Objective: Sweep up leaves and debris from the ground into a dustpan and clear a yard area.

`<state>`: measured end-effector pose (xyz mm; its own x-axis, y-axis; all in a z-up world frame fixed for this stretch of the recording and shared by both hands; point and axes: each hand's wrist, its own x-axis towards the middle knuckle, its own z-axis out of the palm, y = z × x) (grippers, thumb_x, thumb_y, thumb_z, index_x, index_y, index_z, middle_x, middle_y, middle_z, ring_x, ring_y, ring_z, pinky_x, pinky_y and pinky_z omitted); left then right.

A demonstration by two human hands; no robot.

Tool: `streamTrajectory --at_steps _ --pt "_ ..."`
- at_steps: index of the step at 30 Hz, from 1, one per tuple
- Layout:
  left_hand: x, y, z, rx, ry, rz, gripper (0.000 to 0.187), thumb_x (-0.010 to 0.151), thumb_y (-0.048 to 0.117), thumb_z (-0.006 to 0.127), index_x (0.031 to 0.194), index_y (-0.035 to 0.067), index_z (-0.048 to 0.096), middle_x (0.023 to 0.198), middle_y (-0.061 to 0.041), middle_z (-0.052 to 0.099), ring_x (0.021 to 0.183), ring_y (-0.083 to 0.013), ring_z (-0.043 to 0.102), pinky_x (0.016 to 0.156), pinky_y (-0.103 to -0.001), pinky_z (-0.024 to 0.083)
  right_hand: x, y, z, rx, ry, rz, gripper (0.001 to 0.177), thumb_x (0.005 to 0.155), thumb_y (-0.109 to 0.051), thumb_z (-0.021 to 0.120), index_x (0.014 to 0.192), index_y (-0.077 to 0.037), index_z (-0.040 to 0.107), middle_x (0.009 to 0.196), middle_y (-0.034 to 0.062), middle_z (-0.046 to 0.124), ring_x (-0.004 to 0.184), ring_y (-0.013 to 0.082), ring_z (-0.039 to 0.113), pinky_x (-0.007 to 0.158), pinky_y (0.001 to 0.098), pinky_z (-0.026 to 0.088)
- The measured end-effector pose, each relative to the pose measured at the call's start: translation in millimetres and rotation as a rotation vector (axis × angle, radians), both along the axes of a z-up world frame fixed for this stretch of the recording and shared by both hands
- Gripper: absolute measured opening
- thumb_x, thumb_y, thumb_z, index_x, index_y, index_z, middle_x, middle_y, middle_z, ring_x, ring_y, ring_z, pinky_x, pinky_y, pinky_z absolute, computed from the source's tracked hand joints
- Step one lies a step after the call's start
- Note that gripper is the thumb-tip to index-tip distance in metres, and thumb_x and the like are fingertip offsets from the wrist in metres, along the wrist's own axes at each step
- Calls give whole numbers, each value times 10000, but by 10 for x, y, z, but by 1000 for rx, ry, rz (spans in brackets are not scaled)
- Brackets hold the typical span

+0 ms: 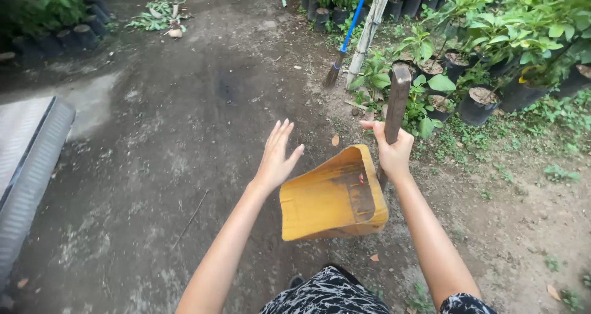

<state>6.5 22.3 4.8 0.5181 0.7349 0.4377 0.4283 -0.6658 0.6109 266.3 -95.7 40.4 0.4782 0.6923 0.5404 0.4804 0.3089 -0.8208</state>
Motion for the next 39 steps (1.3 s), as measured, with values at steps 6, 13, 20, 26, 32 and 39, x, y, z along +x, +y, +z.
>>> streamTrajectory --at_steps 6,13,20,26,32,39 --pt "461 1265 103 -19 -75 -132 646 983 349 664 1520 56 452 1634 -166 387 1569 -343 237 1255 -473 229 220 1394 41 59 -40 92 309 1070 -271 606 1098 -14 776 1046 89 786 956 117 717 877 274 550" --pt "1352 2724 241 -92 -145 -266 763 872 384 788 1514 119 472 1609 -128 433 1551 -326 295 1244 -471 270 633 3173 -318 9 47 244 336 1058 -308 617 1104 -4 752 1078 75 783 1002 145 722 921 308 561" --pt "2281 4426 322 -202 -266 -418 505 803 220 853 1266 99 689 1374 -95 655 1272 -279 559 1116 -467 445 1385 4951 -606 -185 -31 421 249 920 -24 611 1152 33 681 1120 120 745 1064 181 706 936 351 567" --pt "2738 5296 450 -47 -348 -354 277 766 115 872 1003 45 747 939 -51 770 767 -215 753 1232 -531 340 1543 5939 -536 -177 221 349 333 889 3 604 1220 -6 637 1197 98 717 1112 185 694 954 340 572" --pt "3143 6108 464 -156 -427 -227 266 743 87 857 978 34 745 971 -55 772 649 -145 708 902 -433 492 1447 6786 -765 -106 80 -232 449 826 -23 710 1250 12 565 1171 190 661 1098 287 660 904 392 518" --pt "3416 7451 -130 -231 -621 -263 190 879 46 794 1019 -2 674 966 -36 741 897 -72 690 782 -270 596 1480 8050 -1075 -241 128 -39 297 889 -31 640 1185 -12 622 1008 184 743 984 248 755 852 375 568"
